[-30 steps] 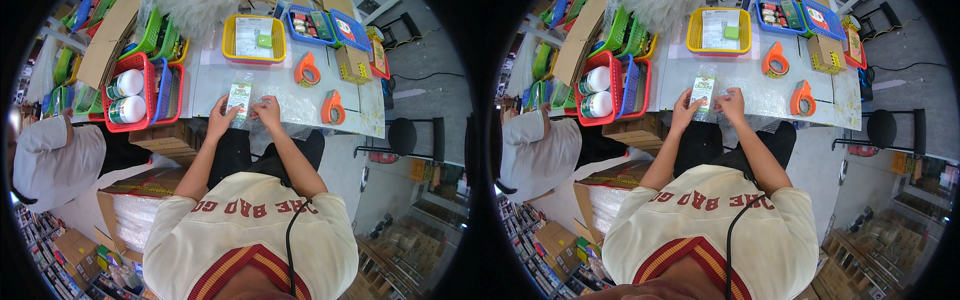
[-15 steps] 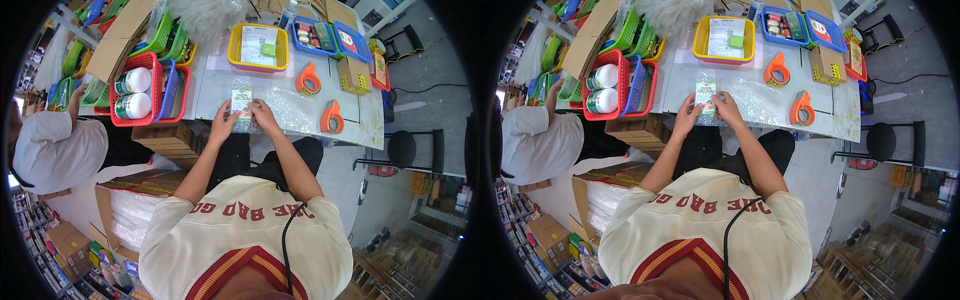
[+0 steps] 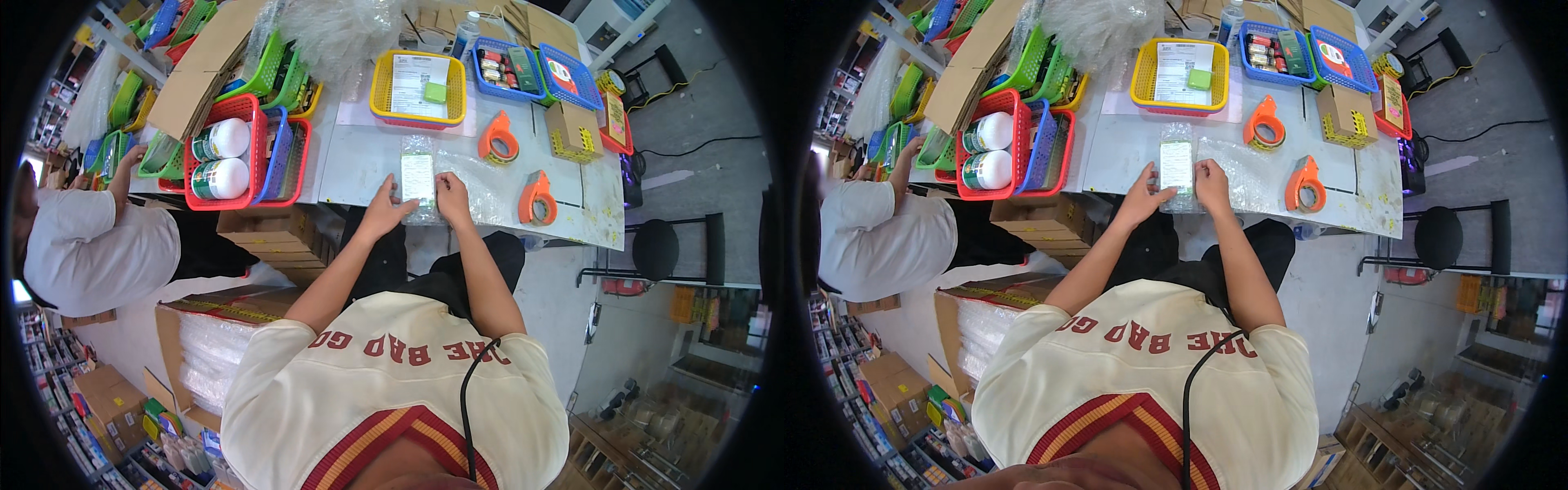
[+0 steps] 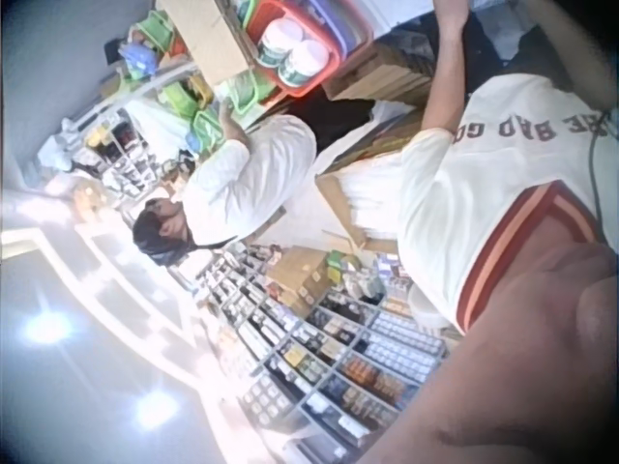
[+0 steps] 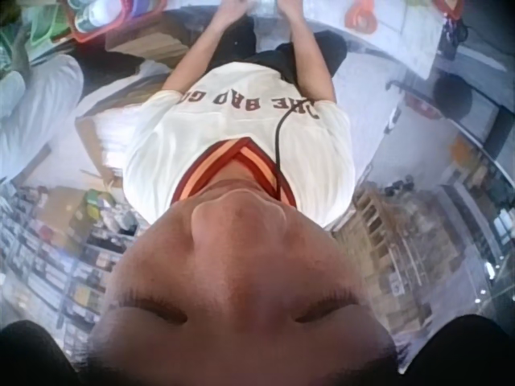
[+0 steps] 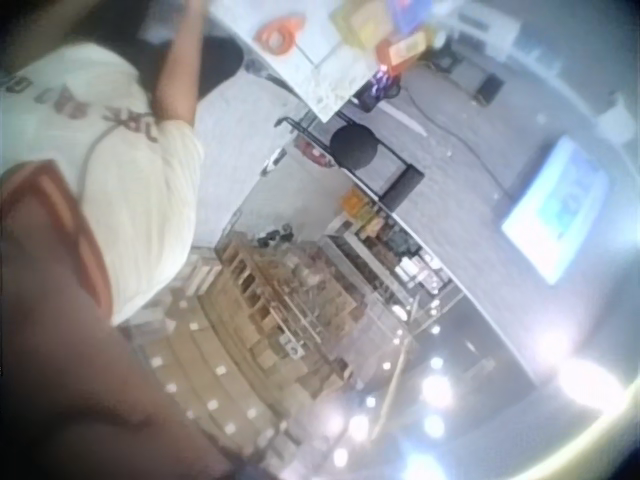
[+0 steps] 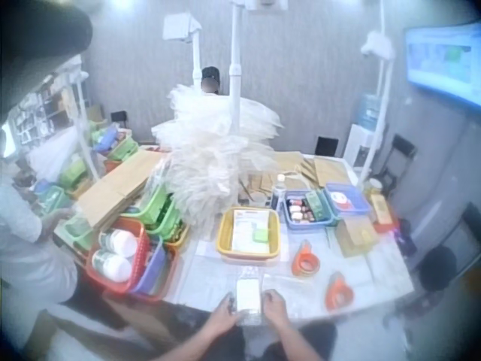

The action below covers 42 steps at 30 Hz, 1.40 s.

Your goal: The person affixes a shipping label to a small box using a handheld tape dispenser, wraps the box in bubble wrap, secures it with tape, and places it into a larger cardboard box.

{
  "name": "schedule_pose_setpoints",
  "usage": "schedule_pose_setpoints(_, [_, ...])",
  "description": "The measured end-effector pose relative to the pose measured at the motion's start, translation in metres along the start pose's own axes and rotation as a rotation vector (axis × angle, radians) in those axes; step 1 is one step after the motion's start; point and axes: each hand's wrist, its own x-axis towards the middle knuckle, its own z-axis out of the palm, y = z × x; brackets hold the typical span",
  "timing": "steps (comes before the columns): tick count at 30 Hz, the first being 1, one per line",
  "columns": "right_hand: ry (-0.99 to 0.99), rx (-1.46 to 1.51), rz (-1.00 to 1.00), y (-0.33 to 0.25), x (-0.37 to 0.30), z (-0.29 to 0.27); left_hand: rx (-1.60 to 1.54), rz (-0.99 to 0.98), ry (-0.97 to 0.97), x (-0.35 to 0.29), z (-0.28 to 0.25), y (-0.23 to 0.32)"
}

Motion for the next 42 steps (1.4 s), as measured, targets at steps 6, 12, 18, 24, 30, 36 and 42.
schedule_pose_setpoints(6, [-0.322,0.401,0.18,-0.022,-0.014,-0.001,-0.082,0.006,0.028,-0.001,-0.008,-0.024])
schedule_pose_setpoints(12, [-0.251,0.335,0.114,-0.017,-0.02,-0.001,-0.276,-0.14,-0.027,-0.022,-0.031,0.011])
schedule_pose_setpoints(18, [-0.066,0.117,-0.029,-0.001,-0.014,-0.022,-0.348,0.067,-0.068,-0.016,-0.014,0.012])
schedule_pose_setpoints(24, [-0.044,-0.01,-0.086,-0.021,-0.026,-0.032,-0.348,0.1,-0.126,-0.007,-0.002,0.017])
schedule_pose_setpoints(30, [0.232,-0.473,-0.233,-0.026,-0.024,-0.039,0.257,0.268,-0.024,-0.011,-0.012,0.035])
schedule_pose_setpoints(36, [0.204,-0.61,0.155,-0.02,0.005,-0.059,0.424,0.6,0.115,-0.021,0.004,0.051])
schedule_pose_setpoints(42, [0.006,-0.438,0.247,-0.014,0.019,-0.066,0.432,0.531,-0.013,-0.011,0.002,0.048])
